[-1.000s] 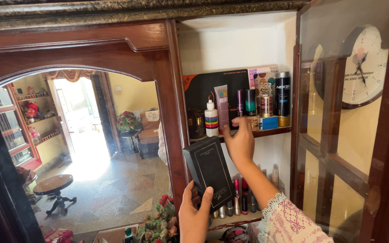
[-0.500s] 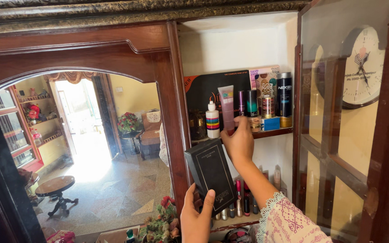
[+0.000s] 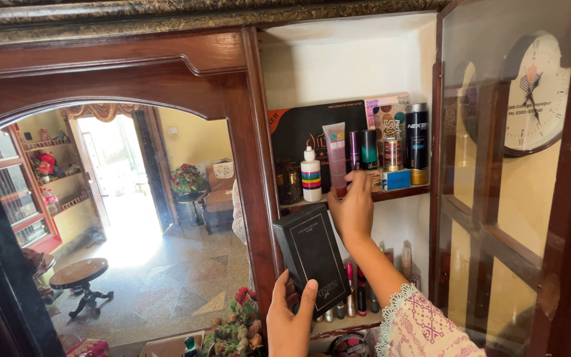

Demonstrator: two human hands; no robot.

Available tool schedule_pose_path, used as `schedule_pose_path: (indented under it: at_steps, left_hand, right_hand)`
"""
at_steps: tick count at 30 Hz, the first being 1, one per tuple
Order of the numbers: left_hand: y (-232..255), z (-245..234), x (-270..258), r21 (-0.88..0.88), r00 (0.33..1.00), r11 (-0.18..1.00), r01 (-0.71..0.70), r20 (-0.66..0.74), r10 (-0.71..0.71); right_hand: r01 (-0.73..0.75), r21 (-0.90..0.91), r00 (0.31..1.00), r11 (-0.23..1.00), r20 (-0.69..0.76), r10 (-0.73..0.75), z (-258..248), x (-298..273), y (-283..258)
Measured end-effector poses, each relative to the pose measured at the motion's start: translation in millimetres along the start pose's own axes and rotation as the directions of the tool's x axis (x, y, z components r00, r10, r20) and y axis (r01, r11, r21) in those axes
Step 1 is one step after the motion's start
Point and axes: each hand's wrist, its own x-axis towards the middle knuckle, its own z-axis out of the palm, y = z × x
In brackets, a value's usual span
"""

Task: The person organizes various personal items on a wooden vanity table and inside its drawers and cabinet. They handle a pink cloth, small bottles, a blue pouch, a black box, and a turquoise pouch, moving them between the table surface, an open drawer, and a glass-fronted cabinet.

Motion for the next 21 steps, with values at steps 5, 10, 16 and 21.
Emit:
schedule_pose_path:
  at_steps: [5, 10, 16, 21]
  left_hand:
    - [-1, 0, 3, 0.039, 1.0, 0.999, 0.026, 0.0, -0.026]
    - [-3, 0, 1, 0.055, 0.999, 0.998, 0.032, -0.007, -0.032]
    - [-1, 3, 0, -0.009, 0.998, 1.0, 0.007, -0.057, -0.008]
    - [0, -2, 2, -0.13, 0.99, 0.986, -0.101, -0.111, 0.087]
  right_hand:
    - [0.007, 0.01, 1.0, 1.0, -0.02, -0.007, 3, 5, 7]
    - [0.01, 0.015, 1.0, 1.0, -0.009, -0.01, 3, 5, 12]
    - [0.06, -0.007, 0.995, 0.998, 0.081, -0.059, 3, -4, -1]
    - [0.158, -0.121, 0.985, 0.98, 0.089, -0.147, 6, -1, -15]
